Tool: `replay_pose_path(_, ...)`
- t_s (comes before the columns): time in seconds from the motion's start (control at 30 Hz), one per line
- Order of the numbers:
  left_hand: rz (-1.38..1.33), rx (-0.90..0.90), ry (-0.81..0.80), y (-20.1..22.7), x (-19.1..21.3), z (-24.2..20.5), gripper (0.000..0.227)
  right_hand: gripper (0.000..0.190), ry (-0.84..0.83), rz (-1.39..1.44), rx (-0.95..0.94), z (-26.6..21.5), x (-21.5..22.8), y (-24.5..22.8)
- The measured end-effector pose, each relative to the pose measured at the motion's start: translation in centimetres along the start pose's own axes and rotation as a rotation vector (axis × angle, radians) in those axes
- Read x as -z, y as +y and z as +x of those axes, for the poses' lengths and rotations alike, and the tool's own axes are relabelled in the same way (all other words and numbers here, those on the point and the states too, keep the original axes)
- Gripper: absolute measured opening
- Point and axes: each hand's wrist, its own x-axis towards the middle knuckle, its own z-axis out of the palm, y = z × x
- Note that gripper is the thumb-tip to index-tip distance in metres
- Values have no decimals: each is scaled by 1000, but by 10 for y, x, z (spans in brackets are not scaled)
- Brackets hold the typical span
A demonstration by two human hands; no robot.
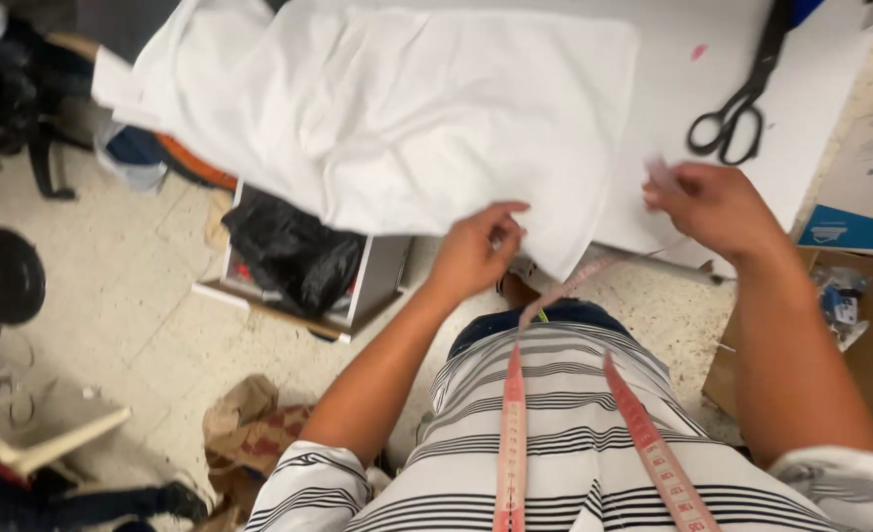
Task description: The person measures a white garment laid out on a table using a pink measuring tape. They smooth the fabric, align the tape along the edges, and mark measurements with a pink chalk-like tool. The person also briefly handles a small white lace item before returning to measure the main garment.
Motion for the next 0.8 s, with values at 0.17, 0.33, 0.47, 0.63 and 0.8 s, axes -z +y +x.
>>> replay_pose_path(0.17,184,-219,180,-15,-2,161,26,8,404,250,236,157,-10,11)
replay_pose_path(0.33,467,-367,144,-38,-39,290,33,11,461,293,249,213,1,-18)
replay_pose_path(0.47,693,-278,-80,-44,-58,334,27,20,473,-28,421,245,-4,-1)
replay_pose_path(0.63,544,-382,-57,-53,-69,329,12,16,555,183,564,227,-9,17)
replay_pose_path(0.8,398,-375,-108,-11,-47,302,17,18,477,464,500,225,-10,23)
